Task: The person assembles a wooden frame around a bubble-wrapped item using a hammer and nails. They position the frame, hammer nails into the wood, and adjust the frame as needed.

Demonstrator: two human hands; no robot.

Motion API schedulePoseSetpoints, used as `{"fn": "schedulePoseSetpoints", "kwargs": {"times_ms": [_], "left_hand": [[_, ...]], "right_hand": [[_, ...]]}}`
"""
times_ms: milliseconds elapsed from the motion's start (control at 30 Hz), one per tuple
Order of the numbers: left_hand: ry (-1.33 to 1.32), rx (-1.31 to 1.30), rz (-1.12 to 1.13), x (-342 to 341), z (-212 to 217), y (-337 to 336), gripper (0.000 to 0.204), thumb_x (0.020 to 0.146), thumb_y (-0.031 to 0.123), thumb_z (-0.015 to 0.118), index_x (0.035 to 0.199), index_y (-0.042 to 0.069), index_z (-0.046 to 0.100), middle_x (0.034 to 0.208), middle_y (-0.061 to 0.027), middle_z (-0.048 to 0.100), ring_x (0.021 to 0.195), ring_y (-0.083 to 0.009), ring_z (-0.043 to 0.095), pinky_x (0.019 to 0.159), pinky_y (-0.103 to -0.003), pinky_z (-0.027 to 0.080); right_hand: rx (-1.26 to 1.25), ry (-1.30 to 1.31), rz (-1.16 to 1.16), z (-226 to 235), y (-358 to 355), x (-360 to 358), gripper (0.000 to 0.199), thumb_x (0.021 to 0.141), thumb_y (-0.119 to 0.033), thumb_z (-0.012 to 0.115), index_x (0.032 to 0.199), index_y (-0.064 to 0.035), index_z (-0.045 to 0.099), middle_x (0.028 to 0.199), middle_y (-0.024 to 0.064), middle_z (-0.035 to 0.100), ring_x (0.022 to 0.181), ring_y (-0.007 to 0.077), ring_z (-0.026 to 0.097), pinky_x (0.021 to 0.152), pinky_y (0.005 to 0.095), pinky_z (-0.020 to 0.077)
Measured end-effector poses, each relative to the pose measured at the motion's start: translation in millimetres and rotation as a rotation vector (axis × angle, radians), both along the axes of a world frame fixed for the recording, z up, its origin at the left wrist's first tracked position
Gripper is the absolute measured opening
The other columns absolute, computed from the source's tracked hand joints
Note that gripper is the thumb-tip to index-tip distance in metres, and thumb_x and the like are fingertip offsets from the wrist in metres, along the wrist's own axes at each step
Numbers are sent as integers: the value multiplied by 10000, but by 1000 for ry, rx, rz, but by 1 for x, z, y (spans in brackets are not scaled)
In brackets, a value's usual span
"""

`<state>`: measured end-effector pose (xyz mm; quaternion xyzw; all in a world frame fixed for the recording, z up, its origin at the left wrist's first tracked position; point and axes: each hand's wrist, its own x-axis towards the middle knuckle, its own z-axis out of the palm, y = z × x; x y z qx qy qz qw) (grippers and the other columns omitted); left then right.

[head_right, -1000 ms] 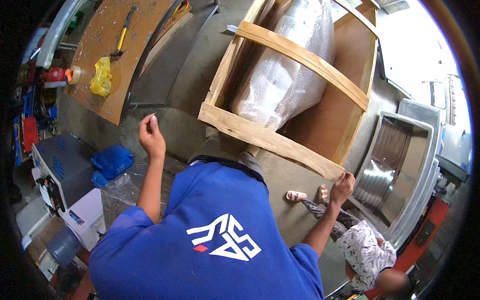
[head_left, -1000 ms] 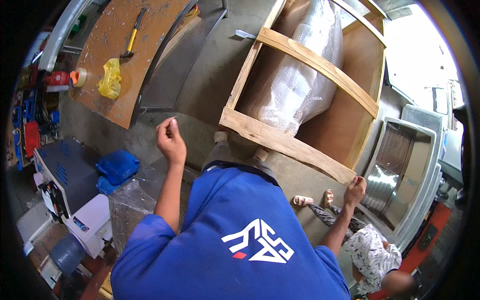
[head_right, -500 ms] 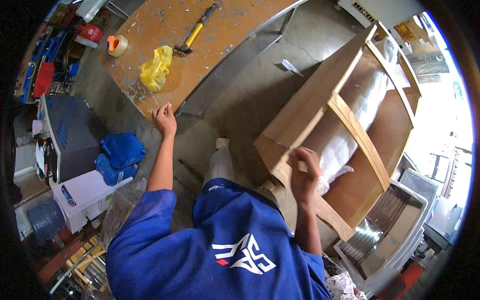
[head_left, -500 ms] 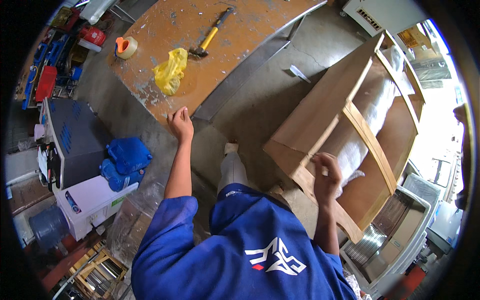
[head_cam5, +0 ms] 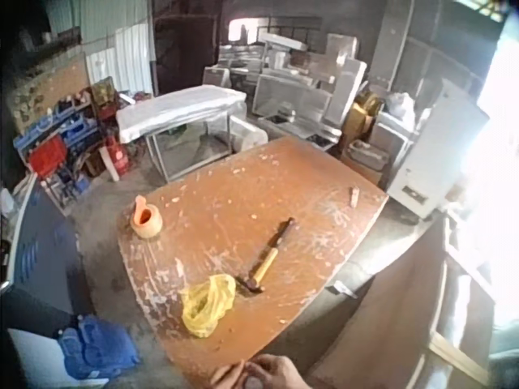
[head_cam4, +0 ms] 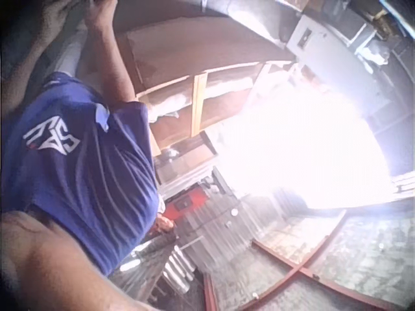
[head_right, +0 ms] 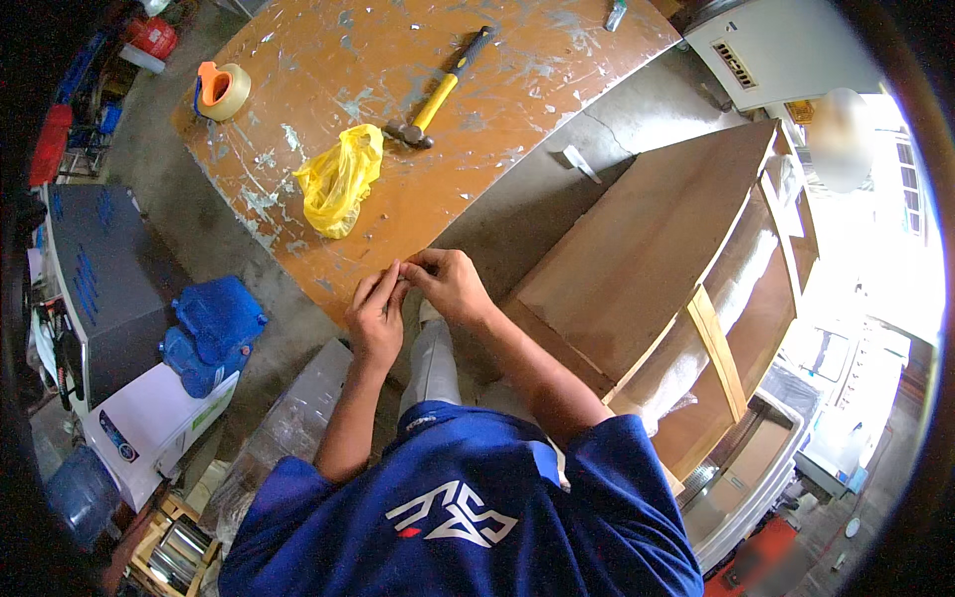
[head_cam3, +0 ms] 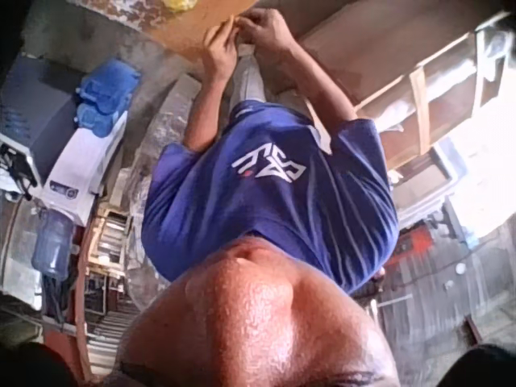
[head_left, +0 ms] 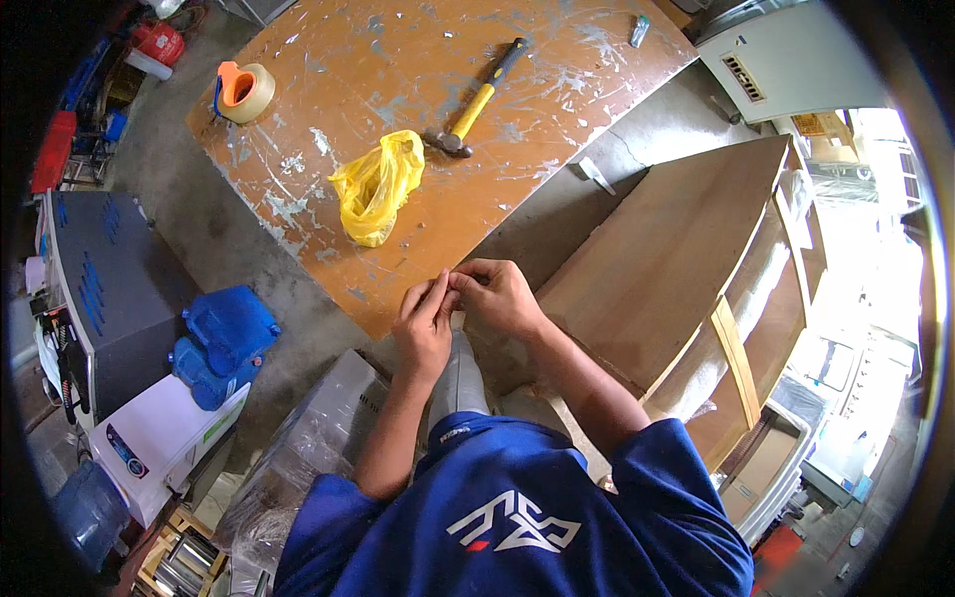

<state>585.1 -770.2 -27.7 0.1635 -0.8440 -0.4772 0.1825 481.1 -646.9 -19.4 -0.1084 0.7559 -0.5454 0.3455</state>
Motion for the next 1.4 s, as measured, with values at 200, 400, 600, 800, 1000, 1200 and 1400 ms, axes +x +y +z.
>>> {"fn": "schedulePoseSetpoints", "kwargs": {"times_ms": [200,400,600,800,1000,1200,1400], "left_hand": [[-133,-63,2,14,-5,-25,173,955,49,682,1108,-14,731,842,-121,701,779,-267,698,661,-366,542],[-297,427,109,53,-11,-32,153,1048,122,586,983,-15,602,798,-74,669,696,-143,646,646,-312,536],[-389,418,118,104,15,-11,123,1075,130,509,1071,7,516,895,-122,693,700,-157,663,604,-282,530],[52,111,-168,96,72,51,113,1074,110,490,1091,-1,502,995,-161,686,818,-206,662,684,-284,541],[423,272,-475,116,127,173,135,1073,143,507,1092,12,484,866,-137,621,756,-216,609,663,-322,533],[227,588,-967,177,129,393,68,1064,65,515,1104,19,485,921,-163,681,843,-207,660,732,-350,565],[-314,696,-1103,206,54,648,205,1019,197,674,1075,0,658,945,-17,623,894,-106,549,819,-265,457]], "right_hand": [[80,-41,252,16,-18,-31,265,965,-192,643,948,59,725,762,137,723,788,237,728,676,404,569],[869,1391,447,-36,-40,-228,706,895,-118,609,1547,-295,404,1652,100,289,1479,377,320,1086,569,379],[795,1619,871,-119,-61,-275,345,920,-316,626,1263,-308,594,1324,-61,601,1357,193,495,1205,634,179],[813,1920,641,-31,-25,-166,76,882,-229,681,943,-188,697,1009,-15,696,1041,206,650,872,420,508],[416,757,-47,173,187,9,221,902,-244,593,874,-33,655,846,177,710,808,367,724,693,512,566],[366,547,-1137,142,472,287,240,947,-248,601,1041,-38,668,762,229,646,727,380,685,676,458,541],[536,275,-1835,91,616,596,364,998,-354,655,1009,10,675,735,99,650,688,123,575,623,354,490]]}}
